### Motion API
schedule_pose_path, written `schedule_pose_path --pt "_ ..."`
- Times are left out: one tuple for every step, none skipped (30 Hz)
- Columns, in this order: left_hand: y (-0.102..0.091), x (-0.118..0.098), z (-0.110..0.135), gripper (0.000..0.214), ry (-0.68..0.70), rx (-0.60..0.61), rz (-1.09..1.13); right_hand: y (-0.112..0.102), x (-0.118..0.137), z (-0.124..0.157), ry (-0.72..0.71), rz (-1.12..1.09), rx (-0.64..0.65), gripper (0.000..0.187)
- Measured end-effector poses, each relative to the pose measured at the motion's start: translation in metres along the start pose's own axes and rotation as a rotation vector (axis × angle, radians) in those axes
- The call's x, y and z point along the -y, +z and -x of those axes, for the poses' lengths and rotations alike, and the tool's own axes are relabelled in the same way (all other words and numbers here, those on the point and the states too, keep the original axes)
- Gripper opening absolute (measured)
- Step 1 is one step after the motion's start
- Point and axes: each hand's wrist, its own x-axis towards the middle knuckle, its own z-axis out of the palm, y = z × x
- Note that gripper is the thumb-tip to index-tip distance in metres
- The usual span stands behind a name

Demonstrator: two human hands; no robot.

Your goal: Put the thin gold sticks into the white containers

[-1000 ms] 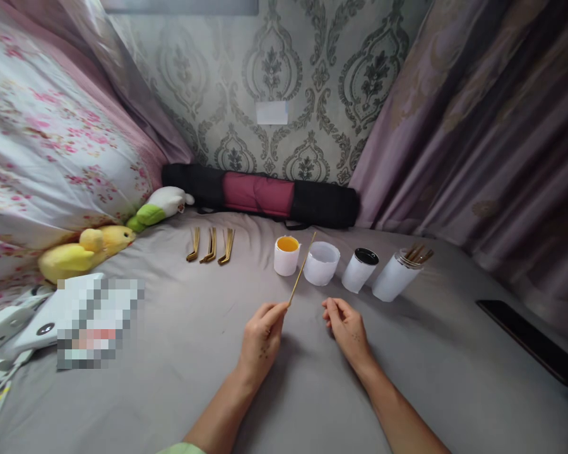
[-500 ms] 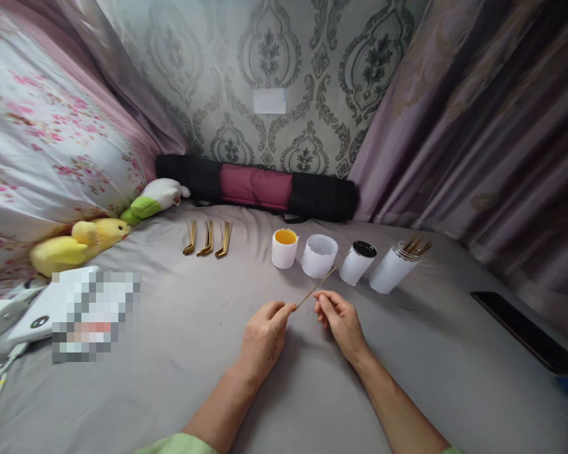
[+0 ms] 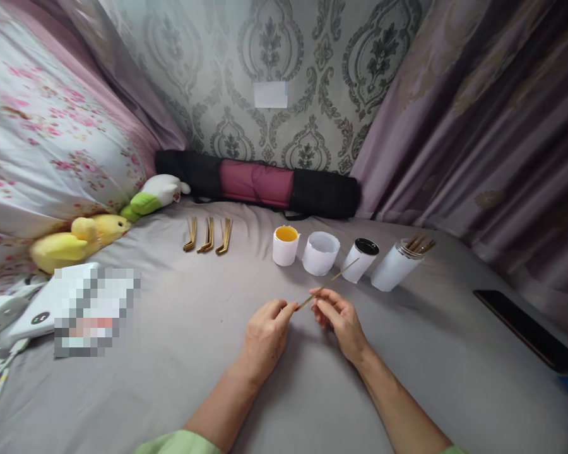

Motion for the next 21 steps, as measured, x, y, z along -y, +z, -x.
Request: schedule_pose_path --pt "0.0000 -0.0002 0.0000 0.036 0.001 0.009 -0.011 0.0004 0.0002 0.0003 -0.001 -0.006 0.010 0.032" --pt "0.0001 -0.0003 0.0000 0.036 0.005 0.014 -0.023 0.0008 0.0001 0.0005 -0.003 -0.010 0.018 0.033" --pt "0.0002 -0.0004 0.0000 0.035 0.010 0.017 -0.036 0.0012 -0.0001 0.0006 -0.004 -0.011 0.023 0.033" --pt "0.0003 -0.0005 0.0001 0.035 0.018 0.017 -0.047 0.0015 -0.0004 0.0005 -0.003 -0.009 0.026 0.033" --pt "0.0003 -0.0007 0.0002 0.034 0.027 0.014 -0.055 0.0018 -0.0009 0.0004 0.001 -0.004 0.025 0.033" --pt "0.0003 -0.0010 0.0002 0.034 0.035 0.012 -0.060 0.0021 -0.0015 0.0003 0.006 0.002 0.020 0.034" --pt "0.0001 -0.0015 0.0003 0.034 0.038 0.010 -0.065 0.0023 -0.0021 0.0000 0.013 0.008 0.015 0.035" --pt "-0.0001 -0.0020 0.0003 0.033 0.040 0.010 -0.069 0.0025 -0.0029 -0.0003 0.018 0.013 0.011 0.035" --pt "-0.0003 -0.0024 0.0003 0.033 0.038 0.012 -0.073 0.0025 -0.0037 -0.0005 0.021 0.015 0.012 0.035" --pt "-0.0005 -0.0029 0.0003 0.033 0.036 0.014 -0.078 0.0025 -0.0045 -0.0008 0.020 0.015 0.014 0.035" --pt "-0.0007 -0.0033 0.0001 0.033 0.035 0.016 -0.082 0.0024 -0.0053 -0.0011 0.017 0.014 0.018 0.034" --pt "-0.0009 -0.0036 0.0000 0.033 0.035 0.017 -0.086 0.0023 -0.0060 -0.0013 0.014 0.014 0.022 0.033" --pt "-0.0011 -0.0039 -0.0003 0.033 0.037 0.018 -0.087 0.0022 -0.0067 -0.0014 0.012 0.013 0.025 0.032" --pt "-0.0013 -0.0042 -0.0005 0.033 0.037 0.020 -0.086 0.0021 -0.0072 -0.0015 0.010 0.014 0.026 0.032" --pt "-0.0014 -0.0043 -0.0008 0.032 0.036 0.022 -0.084 0.0020 -0.0075 -0.0015 0.011 0.014 0.024 0.032" --pt "-0.0016 -0.0045 -0.0010 0.032 0.032 0.025 -0.080 0.0020 -0.0077 -0.0015 0.012 0.013 0.021 0.032" --pt "-0.0016 -0.0045 -0.0011 0.032 0.028 0.027 -0.074 0.0021 -0.0077 -0.0014 0.013 0.010 0.018 0.033" --pt "-0.0015 -0.0044 -0.0011 0.032 0.025 0.025 -0.065 0.0023 -0.0076 -0.0013 0.013 0.006 0.014 0.034" --pt "-0.0012 -0.0041 -0.0011 0.032 0.022 0.021 -0.051 0.0024 -0.0075 -0.0011 0.014 0.000 0.012 0.034" --pt "-0.0007 -0.0036 -0.0009 0.032 0.019 0.013 -0.033 0.0025 -0.0073 -0.0010 0.016 -0.005 0.012 0.034" --pt "0.0001 -0.0030 -0.0008 0.032 0.015 0.004 -0.009 0.0025 -0.0072 -0.0009 0.019 -0.010 0.013 0.034"
